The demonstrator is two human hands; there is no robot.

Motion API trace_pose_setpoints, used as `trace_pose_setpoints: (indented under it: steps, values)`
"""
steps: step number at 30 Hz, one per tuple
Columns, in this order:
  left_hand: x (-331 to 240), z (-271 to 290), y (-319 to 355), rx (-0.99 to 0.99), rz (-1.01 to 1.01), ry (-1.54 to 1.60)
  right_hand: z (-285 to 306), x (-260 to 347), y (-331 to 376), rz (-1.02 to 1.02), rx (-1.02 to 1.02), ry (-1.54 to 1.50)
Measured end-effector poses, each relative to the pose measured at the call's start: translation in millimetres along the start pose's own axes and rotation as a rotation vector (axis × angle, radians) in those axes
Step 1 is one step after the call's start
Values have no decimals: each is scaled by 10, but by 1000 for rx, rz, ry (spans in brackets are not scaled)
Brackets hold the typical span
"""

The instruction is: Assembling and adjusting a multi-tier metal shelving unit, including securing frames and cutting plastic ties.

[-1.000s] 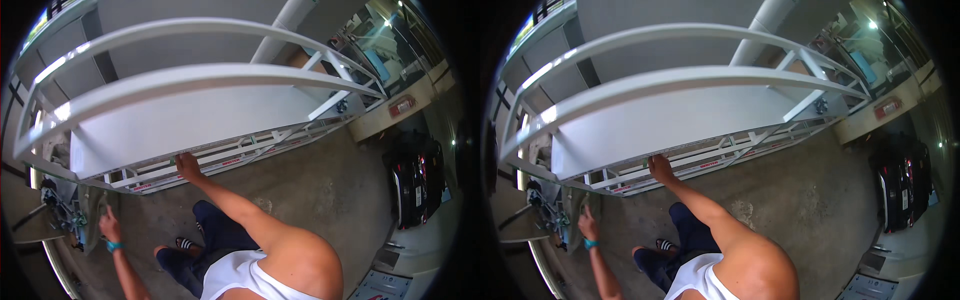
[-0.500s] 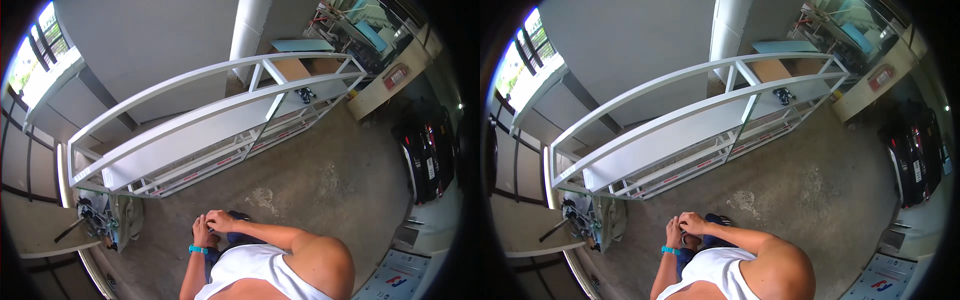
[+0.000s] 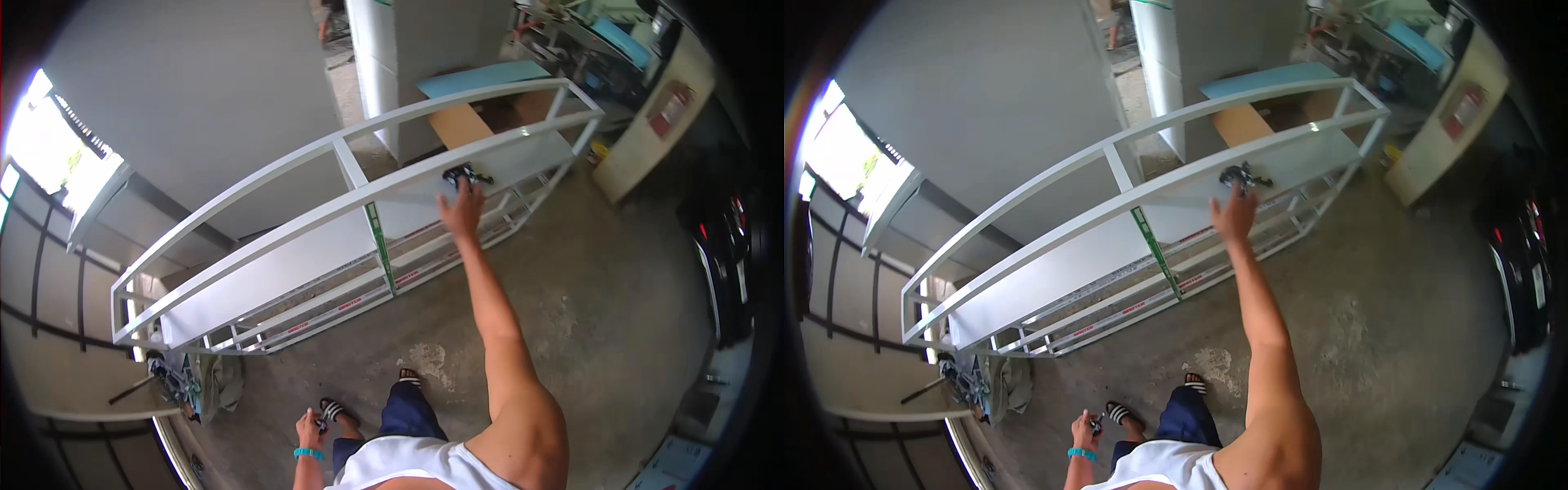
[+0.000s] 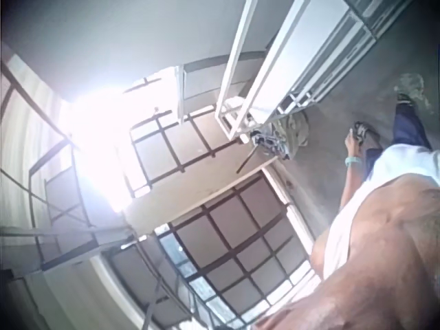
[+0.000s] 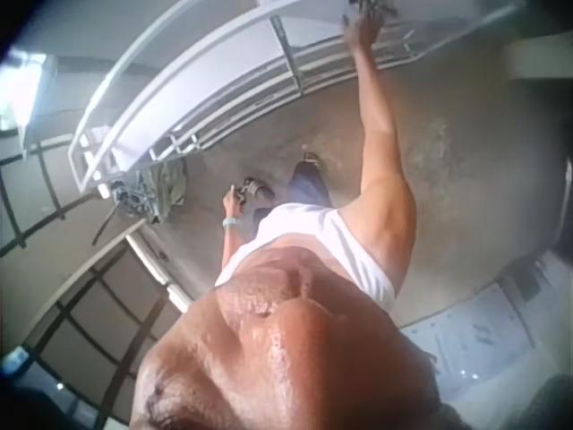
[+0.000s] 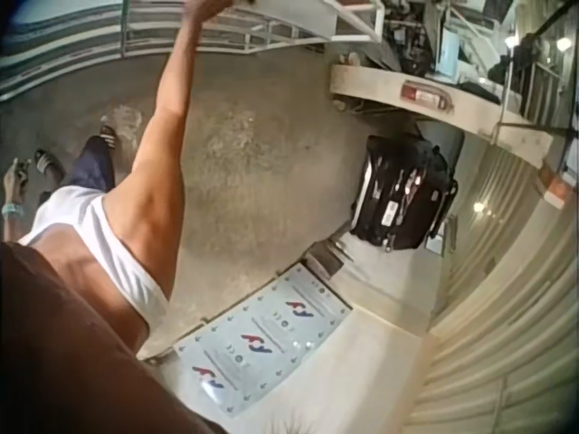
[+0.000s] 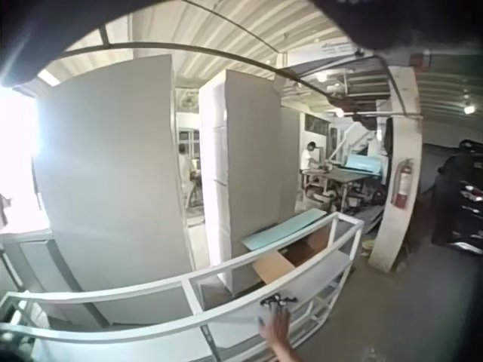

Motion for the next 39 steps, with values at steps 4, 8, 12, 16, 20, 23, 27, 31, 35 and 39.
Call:
trace_pose_setpoints:
  steps: [4,8,12,16,20,23,27,31,35,39]
  values:
    - [157,-120,360,-185,77,-186,-615,-479,-762,55,153,352]
    - [-70,-349,664,-338,63,-238,-1088,-977,-799,15,528,231]
    - [-278,-866,508,-175,118,-69,-649,-1728,-563,-81,-309,-318]
    - [-747,-1143,835,-227,113,219,279,148,1423,-204,416,-890]
    - [-701,-1458,519,160,251,446,1662,1791,3127,434,990,-923]
    - [-613,-1286,270,276,172,577,1765,2265,3556,533,934,-796]
    - [-1133,-485,272,-8,200,563,1788,3220,3529,883,541,-740]
    - [-1356,316,55,35,186,713,1578,3929,4212,769,700,-1002]
    - [-1900,1599,-155,351,69,794,1364,5159,4677,764,742,-1126]
    - [-2390,2878,-243,73,-32,1034,1547,6937,4590,816,413,-1329]
Point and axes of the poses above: each hand's wrist, its own y-axis away from the middle knuckle, its own z-axis out of the back of the hand, x = y × z, the point moved 1 cm from there along -y, towards the middle knuckle, and after that the axes turned 8 degrees about -x, right-handed, at the moved point
